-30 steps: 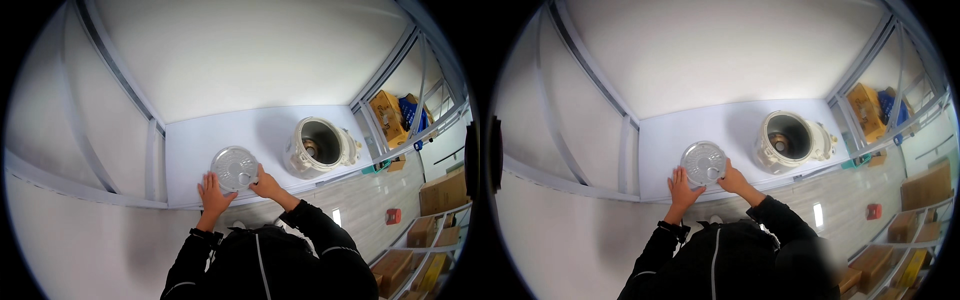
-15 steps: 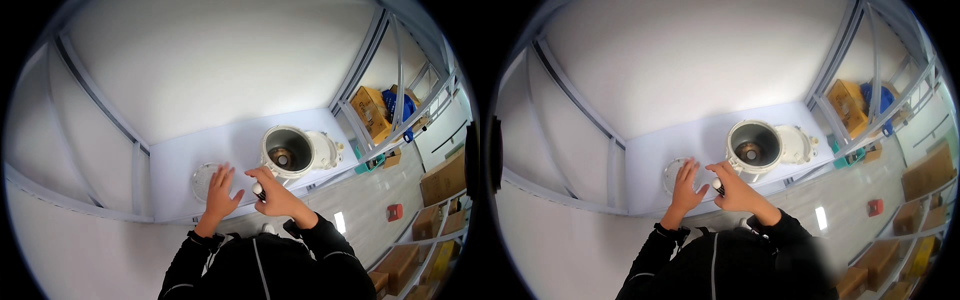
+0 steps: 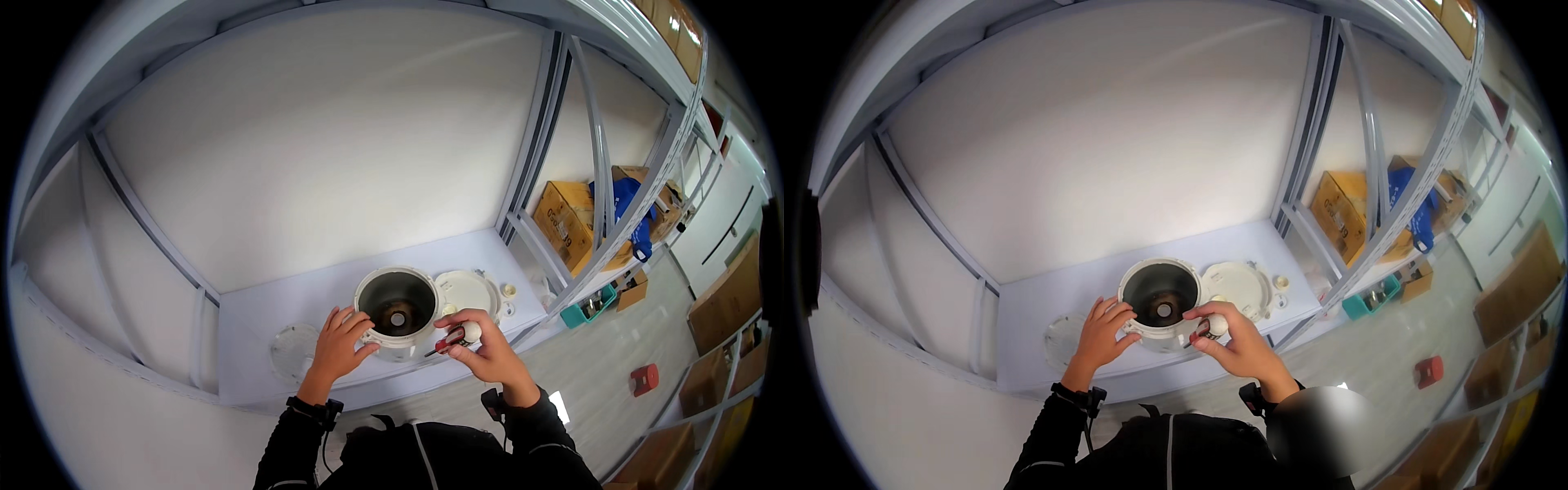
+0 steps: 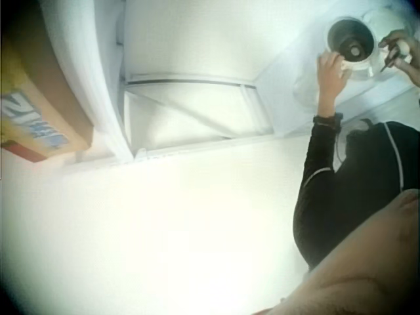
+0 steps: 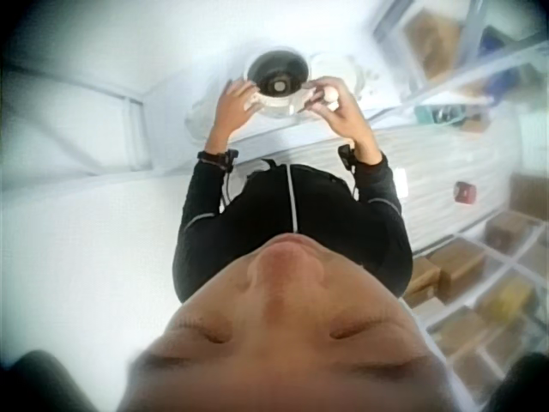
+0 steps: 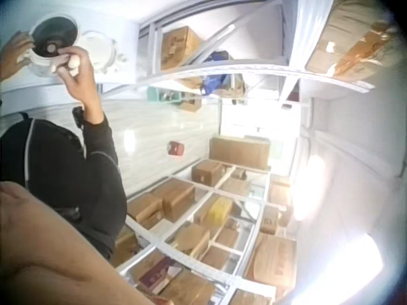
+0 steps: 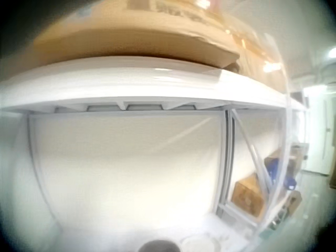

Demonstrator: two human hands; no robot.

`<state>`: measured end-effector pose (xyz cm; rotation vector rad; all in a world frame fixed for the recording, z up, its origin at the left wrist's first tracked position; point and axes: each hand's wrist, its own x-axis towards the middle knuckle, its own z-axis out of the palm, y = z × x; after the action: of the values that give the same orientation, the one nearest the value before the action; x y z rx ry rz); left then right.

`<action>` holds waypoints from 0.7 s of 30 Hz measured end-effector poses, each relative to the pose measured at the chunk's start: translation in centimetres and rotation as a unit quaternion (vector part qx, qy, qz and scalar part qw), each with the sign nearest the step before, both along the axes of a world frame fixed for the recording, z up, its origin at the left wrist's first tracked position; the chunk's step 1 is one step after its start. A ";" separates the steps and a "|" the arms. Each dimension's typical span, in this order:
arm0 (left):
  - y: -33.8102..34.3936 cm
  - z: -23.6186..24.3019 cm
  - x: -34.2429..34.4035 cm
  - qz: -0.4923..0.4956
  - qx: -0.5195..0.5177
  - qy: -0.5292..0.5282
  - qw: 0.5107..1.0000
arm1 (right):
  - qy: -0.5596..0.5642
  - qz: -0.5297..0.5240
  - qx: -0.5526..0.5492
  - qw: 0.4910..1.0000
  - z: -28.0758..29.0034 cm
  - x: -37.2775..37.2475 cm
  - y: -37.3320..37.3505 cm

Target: The person disassembles a white cylindrical appliance, removes the lid, and uses a screwdriver to unscrew and remove a small white cap from the lid. They then use the screwdriver to pry open a circular vent on the lid and remove a small black piece from inside the appliance.

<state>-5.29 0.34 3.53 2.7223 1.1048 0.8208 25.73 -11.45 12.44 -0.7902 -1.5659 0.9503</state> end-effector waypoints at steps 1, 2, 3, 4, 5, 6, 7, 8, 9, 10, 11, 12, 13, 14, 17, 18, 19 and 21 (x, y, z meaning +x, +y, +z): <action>-0.5 -0.4 0.5 0.009 0.021 -0.008 1.000 | 0.011 -0.003 -0.004 1.000 -0.1 0.7 -0.2; -1.0 -0.9 1.2 0.025 0.051 -0.024 0.998 | 0.022 -0.005 -0.008 1.000 -0.3 1.3 -0.2; -1.6 -1.5 2.1 0.043 0.081 -0.039 0.995 | 0.003 -0.016 0.003 1.000 -0.5 1.8 -0.2; -2.1 -2.0 3.2 0.057 0.112 -0.055 0.991 | -0.019 -0.030 0.014 0.999 -0.5 2.3 -0.2; -2.6 -2.4 3.9 0.074 0.119 -0.066 0.988 | -0.040 -0.043 0.026 0.998 -0.6 2.7 -0.2; -3.0 -2.7 4.5 0.092 0.127 -0.075 0.985 | -0.023 -0.037 0.026 0.999 -0.5 2.8 -0.2; -3.2 -2.9 5.2 0.109 0.136 -0.085 0.981 | -0.005 -0.030 0.026 0.999 -0.3 2.7 -0.5; -3.1 -3.0 5.8 0.131 0.146 -0.088 0.977 | 0.013 -0.024 0.026 0.999 -0.2 2.7 -0.5; -3.2 -3.1 6.6 0.150 0.154 -0.089 0.973 | -0.004 -0.045 0.071 0.996 -0.4 2.8 -0.2; -3.7 -3.2 7.1 0.171 0.160 -0.088 0.968 | -0.019 -0.063 0.113 0.991 -0.8 2.9 0.4; -3.7 -3.2 7.9 0.184 0.174 -0.086 0.964 | -0.033 -0.082 0.155 0.984 -1.0 2.8 1.0; -3.6 -3.0 8.8 0.198 0.185 -0.085 0.959 | -0.028 -0.087 0.144 0.985 -1.1 2.7 1.3; -3.5 -2.9 9.7 0.211 0.194 -0.085 0.954 | -0.025 -0.094 0.132 0.987 -1.3 2.5 1.5; -3.2 -2.7 10.3 0.209 0.168 -0.096 0.959 | -0.023 -0.100 0.119 0.988 -1.4 2.3 1.7; -3.2 -3.2 10.9 0.179 0.071 -0.131 0.973 | -0.068 -0.119 0.078 0.987 -1.3 3.0 2.0; -3.3 -3.0 10.4 0.152 0.039 -0.146 0.977 | -0.083 -0.127 0.072 0.986 -1.4 3.3 1.8; -3.2 -2.7 9.8 0.126 0.014 -0.166 0.978 | -0.064 -0.125 0.026 0.990 -1.8 3.6 1.6; -3.2 -2.1 7.9 0.121 0.078 -0.102 0.984 | -0.088 -0.113 0.013 0.990 -2.7 4.5 1.4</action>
<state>2.58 -2.86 1.44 2.5775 1.3954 1.2402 30.21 -10.03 9.72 -1.0319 -1.5945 0.7088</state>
